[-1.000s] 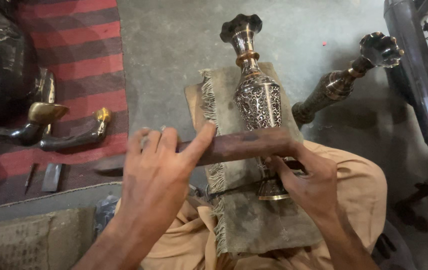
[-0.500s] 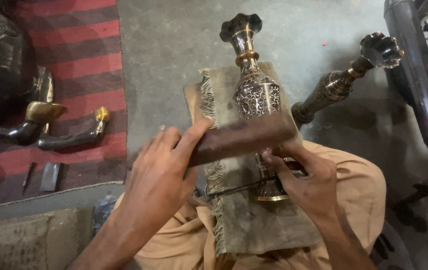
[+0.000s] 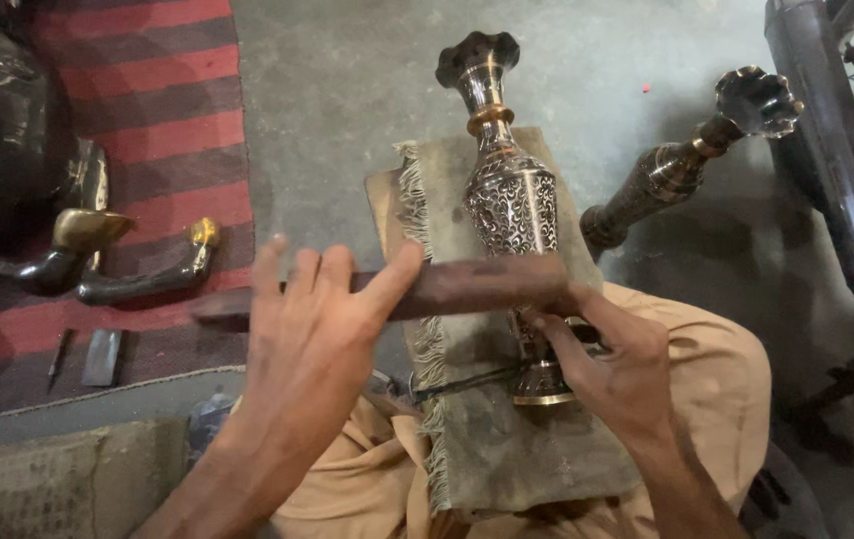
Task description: The person sits on the floor and uses a hammer and chisel to engrave intricate patterns onto a silver-colored metal vase. The person repeatedly strikes the chisel against the vase's surface to create detailed designs.
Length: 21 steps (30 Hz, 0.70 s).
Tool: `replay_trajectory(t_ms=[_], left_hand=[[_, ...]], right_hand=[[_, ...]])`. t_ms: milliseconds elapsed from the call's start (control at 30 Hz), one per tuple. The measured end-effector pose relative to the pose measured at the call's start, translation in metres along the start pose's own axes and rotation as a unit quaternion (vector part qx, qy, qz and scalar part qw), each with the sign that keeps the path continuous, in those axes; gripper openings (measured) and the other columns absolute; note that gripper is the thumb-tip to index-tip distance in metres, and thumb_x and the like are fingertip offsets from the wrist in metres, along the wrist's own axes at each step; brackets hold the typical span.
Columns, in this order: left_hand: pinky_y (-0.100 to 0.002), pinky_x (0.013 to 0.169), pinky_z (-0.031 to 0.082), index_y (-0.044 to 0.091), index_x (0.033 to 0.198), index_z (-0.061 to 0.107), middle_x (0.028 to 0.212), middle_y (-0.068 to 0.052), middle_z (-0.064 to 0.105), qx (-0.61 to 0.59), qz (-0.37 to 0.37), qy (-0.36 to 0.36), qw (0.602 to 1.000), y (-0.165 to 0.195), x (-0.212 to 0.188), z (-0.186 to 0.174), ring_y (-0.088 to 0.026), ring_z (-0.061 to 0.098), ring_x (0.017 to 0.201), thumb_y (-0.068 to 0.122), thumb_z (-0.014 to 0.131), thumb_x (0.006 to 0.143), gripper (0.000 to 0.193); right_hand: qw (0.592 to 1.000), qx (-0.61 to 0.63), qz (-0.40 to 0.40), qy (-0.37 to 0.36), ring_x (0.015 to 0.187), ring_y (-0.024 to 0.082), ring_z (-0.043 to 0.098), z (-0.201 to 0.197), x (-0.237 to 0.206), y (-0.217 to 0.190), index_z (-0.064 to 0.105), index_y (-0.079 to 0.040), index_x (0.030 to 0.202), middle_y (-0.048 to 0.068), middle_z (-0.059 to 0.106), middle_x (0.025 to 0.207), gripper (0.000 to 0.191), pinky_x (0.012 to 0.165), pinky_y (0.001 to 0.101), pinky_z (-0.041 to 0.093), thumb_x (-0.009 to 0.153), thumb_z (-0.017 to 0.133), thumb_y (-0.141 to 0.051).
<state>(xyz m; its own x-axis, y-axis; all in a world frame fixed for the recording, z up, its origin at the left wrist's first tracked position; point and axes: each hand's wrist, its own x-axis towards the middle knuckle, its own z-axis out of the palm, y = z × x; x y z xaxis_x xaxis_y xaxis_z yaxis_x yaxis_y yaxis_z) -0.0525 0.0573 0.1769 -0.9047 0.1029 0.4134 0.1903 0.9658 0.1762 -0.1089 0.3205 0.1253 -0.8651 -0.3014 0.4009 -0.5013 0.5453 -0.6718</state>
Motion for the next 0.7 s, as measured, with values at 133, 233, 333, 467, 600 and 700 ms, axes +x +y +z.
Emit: replay_trajectory(t_ms=[133, 233, 333, 467, 600, 700], left_hand=[[-0.049, 0.087, 0.047, 0.024, 0.148, 0.053, 0.096, -0.011, 0.055, -0.146, -0.063, -0.055, 0.986, -0.001, 0.001, 0.002, -0.032, 0.057, 0.093, 0.002, 0.067, 0.08, 0.073], [-0.057, 0.102, 0.044, 0.03, 0.14, 0.057, 0.09, -0.008, 0.056, 0.086, 0.026, 0.01, 0.996, 0.0, 0.002, 0.002, -0.028, 0.06, 0.092, -0.003, 0.067, 0.078, 0.071], [-0.047, 0.083, 0.044, 0.025, 0.146, 0.055, 0.096, -0.011, 0.056, -0.127, -0.038, -0.022, 0.991, 0.0, 0.004, 0.001, -0.032, 0.057, 0.094, 0.007, 0.069, 0.082, 0.068], [-0.055, 0.098, 0.041, 0.028, 0.141, 0.057, 0.091, -0.01, 0.056, 0.027, 0.01, 0.006, 1.0, 0.002, 0.007, -0.001, -0.031, 0.059, 0.092, 0.003, 0.069, 0.081, 0.066], [-0.054, 0.097, 0.042, 0.026, 0.141, 0.057, 0.092, -0.011, 0.057, 0.014, 0.007, -0.008, 1.0, 0.004, 0.011, -0.003, -0.033, 0.059, 0.093, 0.002, 0.07, 0.078, 0.069], [-0.055, 0.099, 0.043, 0.025, 0.142, 0.056, 0.091, -0.012, 0.057, 0.046, 0.022, 0.008, 0.999, 0.004, 0.013, -0.004, -0.034, 0.059, 0.093, -0.002, 0.068, 0.077, 0.072]], right_hand=[[0.999, 0.026, 0.018, -0.008, 0.091, 0.016, 0.08, 0.0, 0.0, 0.002, 0.071, -0.006, 0.121, 0.006, 0.081, 0.1, 0.034, 0.075, 0.0285, 0.064, 0.088, 0.074, -0.003], [0.999, 0.023, 0.039, -0.008, 0.086, 0.014, 0.08, 0.0, 0.0, 0.003, 0.071, -0.006, 0.116, 0.006, 0.08, 0.098, 0.029, 0.071, 0.0279, 0.064, 0.087, 0.075, -0.004], [0.999, 0.032, 0.022, -0.015, 0.087, 0.015, 0.08, 0.0, 0.001, 0.002, 0.075, -0.007, 0.113, 0.006, 0.081, 0.097, 0.024, 0.076, 0.0288, 0.063, 0.089, 0.075, -0.004], [0.999, 0.031, 0.028, -0.001, 0.083, 0.015, 0.079, 0.0, 0.002, 0.001, 0.074, -0.003, 0.112, 0.007, 0.08, 0.094, 0.025, 0.072, 0.0278, 0.061, 0.087, 0.075, -0.003], [0.996, 0.039, 0.081, -0.007, 0.077, 0.013, 0.079, -0.001, 0.003, 0.001, 0.075, -0.004, 0.109, 0.005, 0.08, 0.089, 0.022, 0.068, 0.0269, 0.06, 0.088, 0.076, -0.003], [0.991, 0.098, 0.091, 0.009, 0.082, 0.013, 0.076, 0.0, 0.002, 0.002, 0.072, -0.001, 0.113, 0.005, 0.079, 0.093, 0.023, 0.069, 0.0254, 0.06, 0.09, 0.073, -0.001]])
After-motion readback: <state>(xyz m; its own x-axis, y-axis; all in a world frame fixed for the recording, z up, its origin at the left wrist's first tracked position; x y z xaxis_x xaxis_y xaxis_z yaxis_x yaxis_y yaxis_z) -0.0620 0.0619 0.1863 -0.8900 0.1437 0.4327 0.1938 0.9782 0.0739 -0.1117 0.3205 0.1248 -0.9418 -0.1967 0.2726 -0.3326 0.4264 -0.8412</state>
